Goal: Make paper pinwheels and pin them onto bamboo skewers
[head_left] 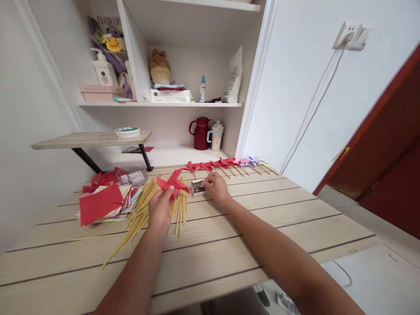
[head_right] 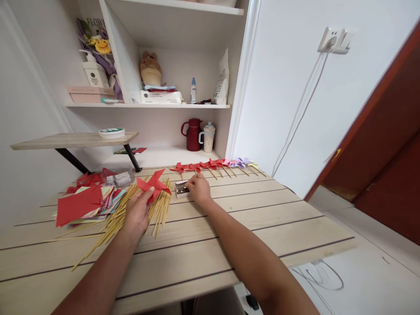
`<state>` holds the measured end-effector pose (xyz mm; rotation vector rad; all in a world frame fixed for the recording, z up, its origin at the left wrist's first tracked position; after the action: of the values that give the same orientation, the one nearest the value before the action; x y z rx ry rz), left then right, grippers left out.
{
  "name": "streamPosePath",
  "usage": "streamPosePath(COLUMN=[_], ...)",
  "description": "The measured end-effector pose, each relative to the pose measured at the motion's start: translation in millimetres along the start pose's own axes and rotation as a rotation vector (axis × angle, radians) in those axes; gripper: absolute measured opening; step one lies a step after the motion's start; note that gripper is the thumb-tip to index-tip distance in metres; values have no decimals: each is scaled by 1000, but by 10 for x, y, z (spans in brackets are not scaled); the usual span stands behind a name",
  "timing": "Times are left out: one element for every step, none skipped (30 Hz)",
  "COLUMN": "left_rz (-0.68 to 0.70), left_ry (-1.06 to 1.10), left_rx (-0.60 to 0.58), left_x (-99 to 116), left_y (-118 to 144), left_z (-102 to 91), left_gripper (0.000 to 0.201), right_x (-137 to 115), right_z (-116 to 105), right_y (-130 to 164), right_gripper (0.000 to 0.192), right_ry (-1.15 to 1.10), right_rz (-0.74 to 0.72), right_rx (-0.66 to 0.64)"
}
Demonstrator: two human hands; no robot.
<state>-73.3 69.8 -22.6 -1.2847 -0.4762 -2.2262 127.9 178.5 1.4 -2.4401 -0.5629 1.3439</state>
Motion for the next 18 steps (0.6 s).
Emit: streamPosePath(left_rz=[0, 2, 4, 6, 7, 8, 8, 8, 8, 8, 9, 9, 8, 6, 4, 2, 1, -1], left_ry=[2, 4, 5, 5, 3, 2, 0, -1, -3, -2, -2, -1, 0, 1, 2, 2, 2, 1], left_rx=[-1, -2, -3, -6, -10, -15, -20, -22, -23, -22, -21, -20, -20, -22, -26, -31, -35, -37], left_x=[2, 3, 4, 4, 3, 1, -1, -3, -5, -6, -6, -6, -6, -7, -7, -7, -7, -7], left_y=[0, 0, 1, 2, 3, 4, 5, 5, 4, 4, 3, 3, 4, 5, 6, 9, 11, 13], left_z=[-1, -2, -3, -2, -1, 2, 5, 7, 9, 10, 12, 14, 16, 19, 23, 26, 28, 28], left_gripper=[23, 23, 23, 24, 25, 26, 26, 27, 26, 26, 25, 25, 25, 25, 26, 26, 26, 26], right_x=[-34, -74, -116, -156, -192, -222, -242, -250, -247, -235, -217, -195, -174, -155, -139, -125, -113, -101], right_z=[-45, -87, -120, -139, -137, -115, -79, -34, 12, 54, 88, 114, 135, 151, 164, 175, 186, 196], right_y=[5, 13, 24, 39, 57, 77, 100, 123, 145, 164, 178, 190, 199, 208, 215, 222, 230, 237], right_gripper=[15, 14, 13, 13, 12, 12, 13, 14, 14, 15, 15, 14, 13, 12, 11, 11, 11, 11], right_ry=[-9, -18, -25, -31, -36, -41, -45, -47, -45, -41, -35, -28, -20, -13, -6, 0, 5, 9], right_rz=[-16, -35, -54, -72, -88, -101, -107, -106, -99, -86, -71, -55, -41, -29, -19, -10, 0, 10], right_rx=[6, 7, 0, -19, -56, -106, -165, -225, -281, -329, -369, -404, -437, -470, -500, -527, -547, -559])
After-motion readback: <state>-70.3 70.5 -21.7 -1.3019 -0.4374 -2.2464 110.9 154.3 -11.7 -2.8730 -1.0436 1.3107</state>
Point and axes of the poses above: each hand's wrist, its own y-axis away from the middle knuckle, its own z-axis out of the palm, x = y × z, the point moved 6 cm from there along -y, towards the middle knuckle, and after that the axes turned 2 degrees about -y, right-handed, at the moved point
